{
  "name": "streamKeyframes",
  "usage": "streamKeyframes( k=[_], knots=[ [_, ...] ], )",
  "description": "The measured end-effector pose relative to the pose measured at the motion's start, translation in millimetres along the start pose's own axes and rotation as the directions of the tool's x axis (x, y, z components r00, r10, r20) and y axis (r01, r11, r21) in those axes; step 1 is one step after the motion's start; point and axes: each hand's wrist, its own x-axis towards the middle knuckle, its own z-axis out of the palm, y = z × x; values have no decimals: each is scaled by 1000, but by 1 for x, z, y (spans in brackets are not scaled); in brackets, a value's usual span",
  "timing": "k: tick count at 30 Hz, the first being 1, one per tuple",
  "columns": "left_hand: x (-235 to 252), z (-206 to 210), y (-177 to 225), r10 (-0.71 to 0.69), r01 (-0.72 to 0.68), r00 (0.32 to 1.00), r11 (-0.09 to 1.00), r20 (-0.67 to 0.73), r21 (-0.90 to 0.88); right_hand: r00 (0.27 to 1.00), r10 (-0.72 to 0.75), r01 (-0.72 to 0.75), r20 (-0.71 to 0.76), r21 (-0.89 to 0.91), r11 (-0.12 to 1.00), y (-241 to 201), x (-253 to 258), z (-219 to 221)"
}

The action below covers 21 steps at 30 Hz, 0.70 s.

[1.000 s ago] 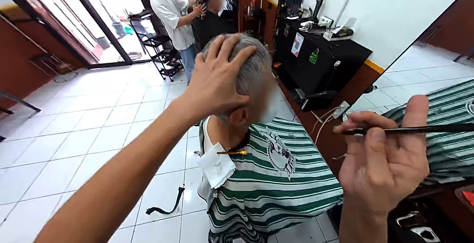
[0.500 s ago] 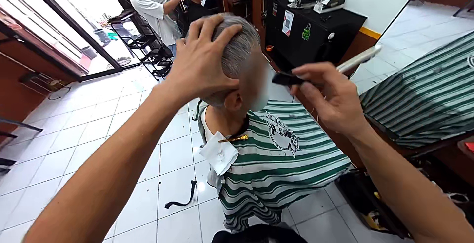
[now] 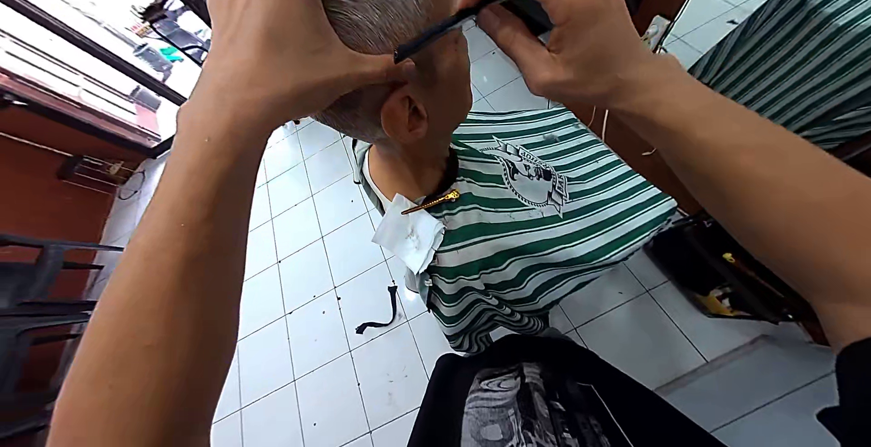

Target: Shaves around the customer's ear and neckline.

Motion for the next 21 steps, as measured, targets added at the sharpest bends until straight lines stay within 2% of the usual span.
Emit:
streamKeyframes(
  k=[13,21],
  knots=[
    [2,-1,-6,14,-15,999,1000,-42,-19,1000,-18,20,-24,59,998,12,-2,16],
    [3,-2,-9,4,-5,999,1000,-42,-19,999,-38,38,-19,-12,999,14,-2,22]
  ],
)
